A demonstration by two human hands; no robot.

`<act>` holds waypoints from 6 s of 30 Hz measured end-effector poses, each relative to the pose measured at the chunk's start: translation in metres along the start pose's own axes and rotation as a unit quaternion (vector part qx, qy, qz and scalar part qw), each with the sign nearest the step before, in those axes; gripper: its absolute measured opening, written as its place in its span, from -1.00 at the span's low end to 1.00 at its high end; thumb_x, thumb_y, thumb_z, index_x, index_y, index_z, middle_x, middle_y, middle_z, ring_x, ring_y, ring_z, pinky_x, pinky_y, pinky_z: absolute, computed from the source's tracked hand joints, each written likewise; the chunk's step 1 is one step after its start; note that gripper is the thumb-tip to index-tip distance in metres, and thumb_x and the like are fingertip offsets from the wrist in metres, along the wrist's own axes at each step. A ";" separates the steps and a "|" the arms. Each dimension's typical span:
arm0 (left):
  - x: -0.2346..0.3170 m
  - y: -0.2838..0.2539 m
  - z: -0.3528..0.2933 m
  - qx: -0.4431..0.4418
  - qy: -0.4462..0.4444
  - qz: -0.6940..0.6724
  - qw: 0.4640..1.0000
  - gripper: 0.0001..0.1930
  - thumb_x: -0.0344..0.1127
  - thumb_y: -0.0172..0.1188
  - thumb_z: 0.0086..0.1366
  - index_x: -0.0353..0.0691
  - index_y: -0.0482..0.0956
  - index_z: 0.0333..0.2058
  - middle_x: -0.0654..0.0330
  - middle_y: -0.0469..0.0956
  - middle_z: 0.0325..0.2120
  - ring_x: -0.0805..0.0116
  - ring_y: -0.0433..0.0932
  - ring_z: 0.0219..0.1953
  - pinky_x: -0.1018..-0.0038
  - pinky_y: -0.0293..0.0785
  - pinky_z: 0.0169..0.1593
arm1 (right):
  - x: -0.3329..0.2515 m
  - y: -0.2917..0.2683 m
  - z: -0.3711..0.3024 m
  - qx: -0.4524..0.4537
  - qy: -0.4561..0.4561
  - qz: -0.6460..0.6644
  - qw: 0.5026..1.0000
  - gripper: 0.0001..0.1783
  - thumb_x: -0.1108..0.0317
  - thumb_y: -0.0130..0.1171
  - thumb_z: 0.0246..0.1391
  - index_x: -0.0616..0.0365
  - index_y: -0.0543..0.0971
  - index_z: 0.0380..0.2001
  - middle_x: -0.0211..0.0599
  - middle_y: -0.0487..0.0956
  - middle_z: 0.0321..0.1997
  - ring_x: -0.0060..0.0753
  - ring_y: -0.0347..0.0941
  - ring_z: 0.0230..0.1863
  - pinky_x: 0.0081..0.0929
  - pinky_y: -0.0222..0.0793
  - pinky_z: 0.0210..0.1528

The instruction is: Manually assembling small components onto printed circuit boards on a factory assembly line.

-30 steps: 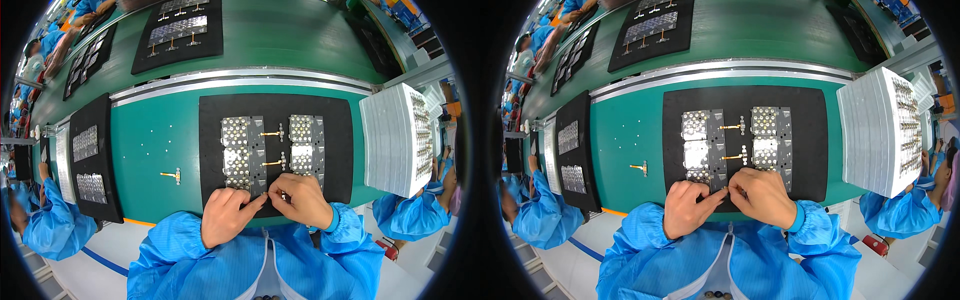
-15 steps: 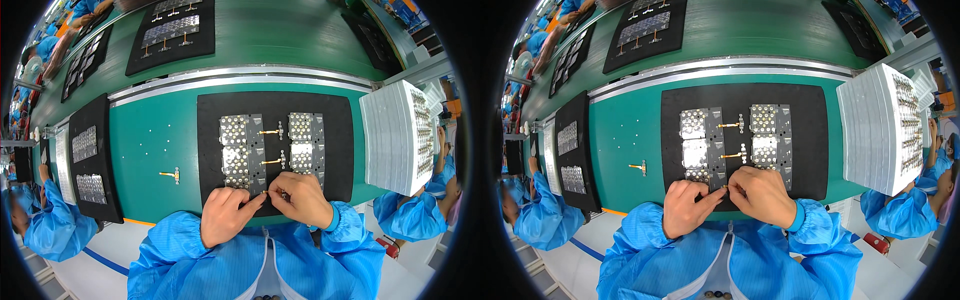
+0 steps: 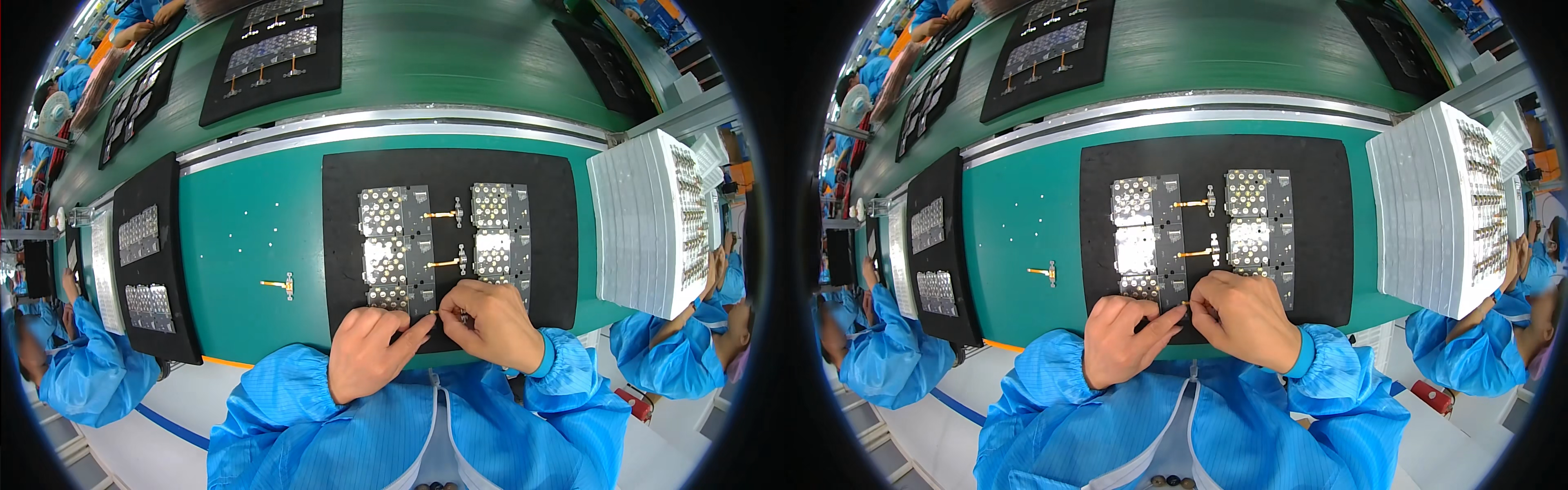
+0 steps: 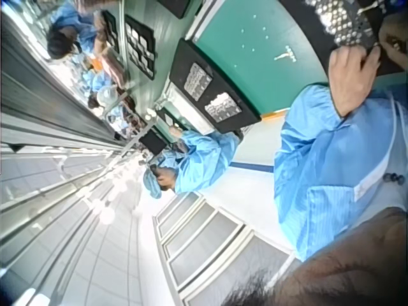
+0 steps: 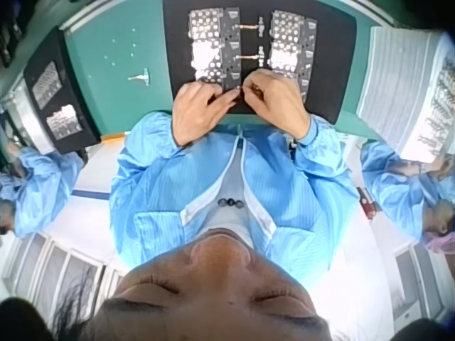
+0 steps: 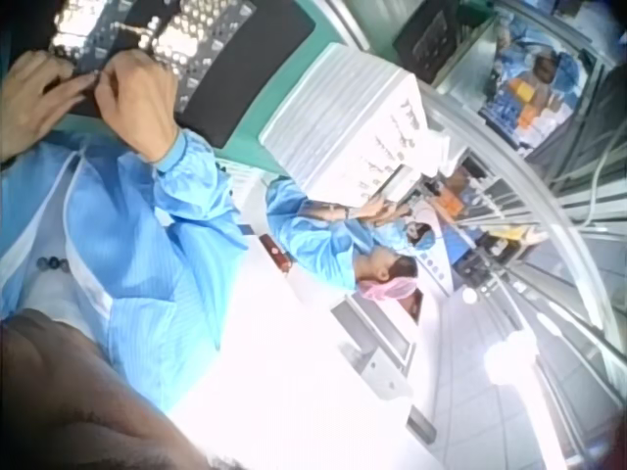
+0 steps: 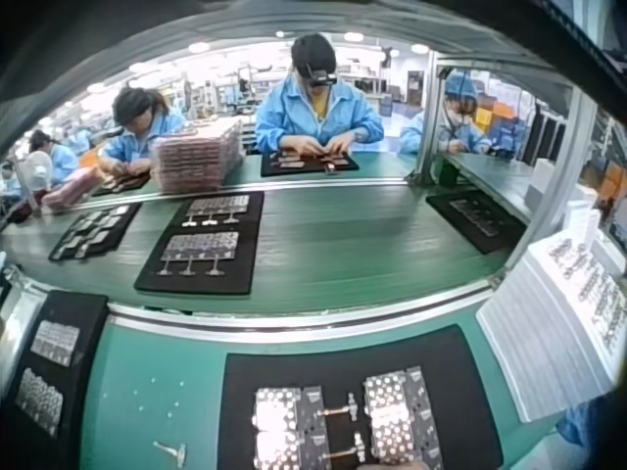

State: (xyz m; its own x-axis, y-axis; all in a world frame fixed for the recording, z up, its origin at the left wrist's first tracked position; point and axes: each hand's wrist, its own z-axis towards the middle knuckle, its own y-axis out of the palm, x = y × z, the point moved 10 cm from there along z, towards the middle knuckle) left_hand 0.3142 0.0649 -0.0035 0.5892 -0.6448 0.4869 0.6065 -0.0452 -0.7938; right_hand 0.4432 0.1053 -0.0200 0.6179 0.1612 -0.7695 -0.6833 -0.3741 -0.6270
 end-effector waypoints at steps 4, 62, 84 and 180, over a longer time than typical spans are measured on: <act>0.003 0.004 0.002 -0.028 0.006 0.027 0.999 -0.57 -0.26 0.40 0.16 -0.04 0.71 0.05 0.35 0.43 -0.33 0.39 0.42 -0.29 0.42 0.33 -0.22 | 0.000 -0.001 0.000 0.005 -0.004 -0.003 1.000 -0.94 0.45 0.28 0.01 0.21 0.63 -0.43 -0.20 0.61 -0.46 -0.07 0.58 -0.51 -0.22 0.45 -0.48; -0.118 -0.114 -0.041 0.050 -0.234 0.072 0.968 -0.86 -0.47 0.47 0.02 -0.20 0.72 -0.40 0.18 0.61 -0.36 0.11 0.57 -0.29 0.27 0.47 -0.19 | -0.054 -0.025 -0.002 0.143 -0.142 -0.093 0.975 -0.75 0.48 0.47 -0.06 0.21 0.70 -0.25 -0.24 0.65 -0.22 -0.16 0.65 -0.29 -0.34 0.60 -0.31; -0.013 -0.060 0.031 0.080 -0.076 -0.144 0.983 -0.76 -0.56 0.44 0.04 -0.26 0.76 -0.25 0.14 0.69 -0.29 0.22 0.66 -0.27 0.39 0.59 -0.14 | -0.047 -0.022 -0.003 0.095 -0.103 0.195 0.971 -0.91 0.50 0.32 0.20 0.22 0.67 -0.22 -0.29 0.57 -0.42 -0.47 0.47 -0.52 -0.52 0.32 -0.53; 0.005 0.081 0.164 -0.238 0.128 0.009 0.963 -0.46 -0.13 0.43 0.15 0.03 0.63 0.15 0.24 0.41 -0.28 0.24 0.46 -0.18 0.31 0.37 -0.05 | 0.115 -0.124 0.042 -0.004 0.050 0.101 0.994 -0.96 0.50 0.31 0.03 0.23 0.63 -0.43 -0.46 0.51 -0.61 -0.68 0.38 -0.58 -0.62 0.27 -0.50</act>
State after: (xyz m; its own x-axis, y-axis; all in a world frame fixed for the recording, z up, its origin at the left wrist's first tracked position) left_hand 0.4542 0.1827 -0.0057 0.4103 -0.8125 0.4141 0.2486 -0.3372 -0.9080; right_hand 0.5825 0.2088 -0.0357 0.5044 -0.0102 -0.8634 -0.7943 -0.3976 -0.4593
